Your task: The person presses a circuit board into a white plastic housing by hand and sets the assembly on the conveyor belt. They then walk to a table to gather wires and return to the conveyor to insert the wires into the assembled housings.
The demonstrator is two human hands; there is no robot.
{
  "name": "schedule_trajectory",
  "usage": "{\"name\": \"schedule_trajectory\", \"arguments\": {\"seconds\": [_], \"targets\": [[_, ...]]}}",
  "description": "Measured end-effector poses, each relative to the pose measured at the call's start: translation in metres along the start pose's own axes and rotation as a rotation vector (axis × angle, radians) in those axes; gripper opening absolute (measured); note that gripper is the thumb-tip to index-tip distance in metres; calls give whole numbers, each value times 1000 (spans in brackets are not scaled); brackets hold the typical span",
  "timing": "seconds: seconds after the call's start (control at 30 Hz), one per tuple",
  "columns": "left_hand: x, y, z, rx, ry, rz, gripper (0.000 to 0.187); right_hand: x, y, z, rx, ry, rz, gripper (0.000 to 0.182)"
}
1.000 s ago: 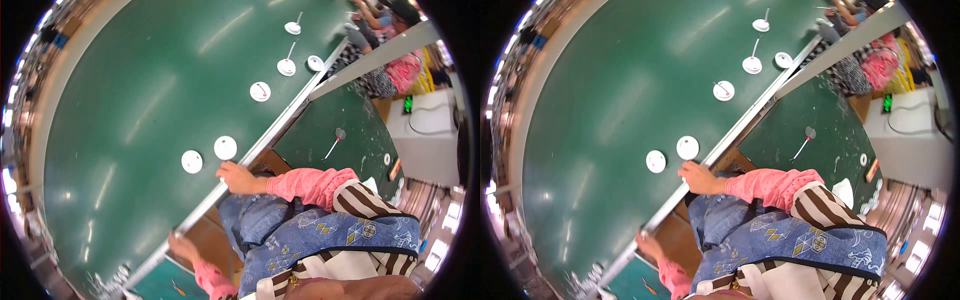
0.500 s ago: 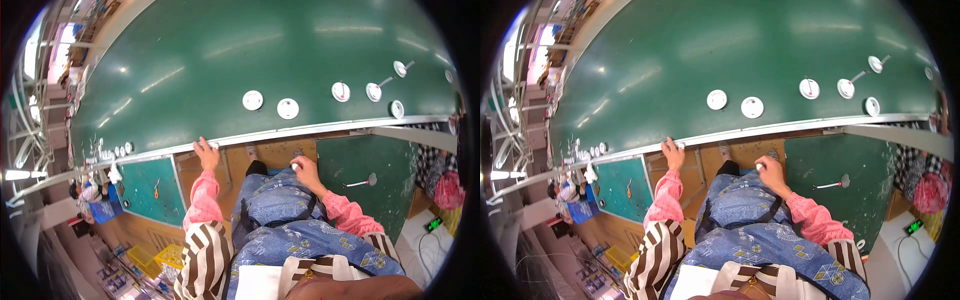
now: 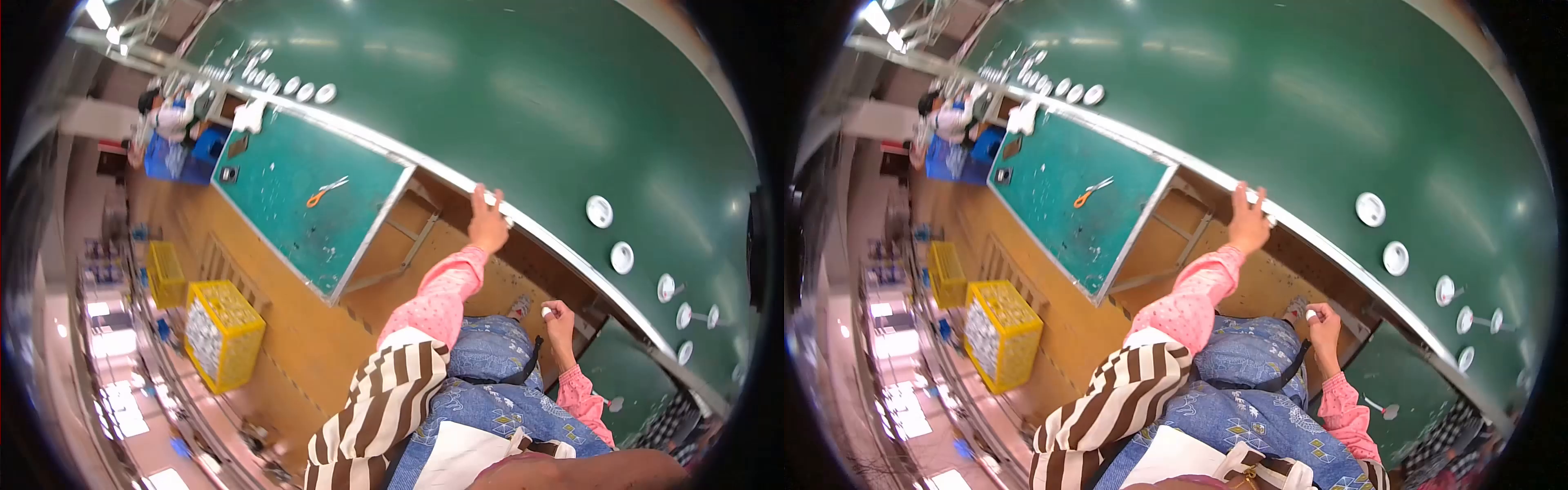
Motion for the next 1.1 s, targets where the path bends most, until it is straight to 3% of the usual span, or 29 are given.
{"name": "schedule_trajectory", "arguments": {"seconds": [0.07, 0.13, 0.17, 0.2, 0.23, 0.27, 0.37, 0.43, 0.57, 0.67, 0.77, 0.87, 0.93, 1.03, 1.1], "targets": [[-20, -8, -24, -185, -72, 67, 64, 11, -23, 39, -60, -57, -51, 16], [-64, -35, -46, -446, 105, 191, 51, 15, -40, 79, -77, -100, -53, 16], [-89, -60, -47, -609, 98, 220, 46, 21, -51, 102, -86, -129, -63, 15], [-120, -87, -53, -655, -31, 104, 42, 22, -57, 125, -100, -156, -41, 14], [-150, -118, -52, -607, -33, 108, 36, 19, -64, 150, -105, -187, -3, 14], [-180, -146, -66, -567, -200, -25, 31, 13, -72, 178, -121, -249, 17, 14], [-278, -262, -75, -551, -64, -326, 29, -2, -84, 256, -196, -450, 35, 16], [-337, -322, -81, -456, -85, -594, 29, -11, -102, 301, -322, -602, -23, 16], [-432, -383, -88, -492, 298, -860, 26, 4, -98, 376, -426, -811, -73, 16], [-474, -392, -89, -640, 401, -959, 27, -15, -112, 425, -492, -908, -216, 16], [-504, -427, -46, -794, 325, -979, 28, -56, -126, 487, -513, -1045, -333, 16], [-533, -461, -62, -654, 342, -895, 28, -98, -99, 539, -585, -1245, -232, 18], [-580, -528, -15, -754, 166, -1053, 28, -118, -87, 579, -610, -1348, -140, 21], [-645, -635, -14, -818, 193, -1156, 29, -114, -96, 652, -571, -1261, -159, 21], [-682, -686, -37, -878, 243, -1248, 29, -110, -88, 692, -519, -1093, 69, 21]]}}
Point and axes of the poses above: each hand's wrist, its own x-axis towards the middle knuckle, its own z-axis out of the palm, y = z × x, the point moved 9 cm from there along x, towards the middle knuckle, and after that the axes turned 3 degrees about -y, right-handed, at the moved point
